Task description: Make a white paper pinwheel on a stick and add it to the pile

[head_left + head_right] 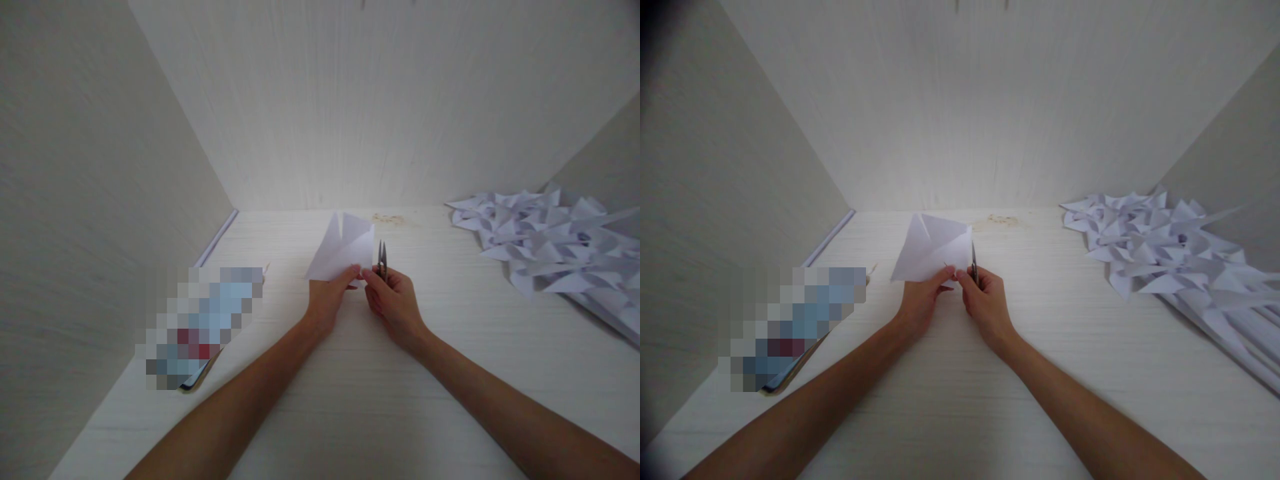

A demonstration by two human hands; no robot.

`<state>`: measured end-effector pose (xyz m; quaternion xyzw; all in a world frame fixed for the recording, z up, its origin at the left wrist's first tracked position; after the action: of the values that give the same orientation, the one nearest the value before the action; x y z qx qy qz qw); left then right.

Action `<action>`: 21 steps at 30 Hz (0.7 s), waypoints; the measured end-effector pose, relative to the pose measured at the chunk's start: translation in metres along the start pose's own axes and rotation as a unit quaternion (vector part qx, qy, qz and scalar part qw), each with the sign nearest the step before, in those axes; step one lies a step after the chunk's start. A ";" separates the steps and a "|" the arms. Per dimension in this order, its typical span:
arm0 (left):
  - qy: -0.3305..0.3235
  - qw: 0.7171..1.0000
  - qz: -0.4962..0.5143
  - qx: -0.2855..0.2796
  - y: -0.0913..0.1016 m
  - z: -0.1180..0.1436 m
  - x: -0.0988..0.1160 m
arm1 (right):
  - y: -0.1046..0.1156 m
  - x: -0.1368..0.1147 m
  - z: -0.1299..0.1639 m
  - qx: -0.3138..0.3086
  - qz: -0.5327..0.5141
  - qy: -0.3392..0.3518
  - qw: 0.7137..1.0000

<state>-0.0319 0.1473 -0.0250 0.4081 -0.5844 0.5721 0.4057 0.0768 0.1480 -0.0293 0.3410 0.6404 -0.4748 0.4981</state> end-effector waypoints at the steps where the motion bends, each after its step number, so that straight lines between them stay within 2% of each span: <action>1: 0.005 1.000 -0.010 -0.002 0.000 0.000 -0.001 | 0.001 0.001 0.000 0.003 0.002 -0.003 1.000; 5: 0.014 0.999 -0.042 0.003 0.006 -0.002 -0.002 | -0.001 -0.001 0.000 -0.008 -0.002 0.000 1.000; 10: -0.043 0.996 -0.001 0.082 0.025 -0.008 0.012 | -0.015 -0.004 -0.002 -0.100 -0.062 -0.009 0.993; 16: -0.067 0.994 0.053 0.070 0.025 -0.011 0.019 | -0.032 0.006 0.001 -0.187 -0.024 -0.074 0.979; 21: -0.066 0.995 0.057 0.051 0.022 -0.011 0.016 | -0.030 0.007 0.002 -0.179 0.016 -0.105 0.978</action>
<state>-0.0578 0.1581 -0.0177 0.4314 -0.6021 0.5954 0.3112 0.0484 0.1362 -0.0280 0.2048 0.6537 -0.3774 0.6231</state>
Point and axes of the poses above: each hand's wrist, its own z-axis away from the middle knuckle, its own y-axis out of the back of the hand, x = y × z, the point moved 7 cm from there along -z, towards the middle knuckle, and after that the axes turned 15 degrees about -x, right-handed, at the moved point
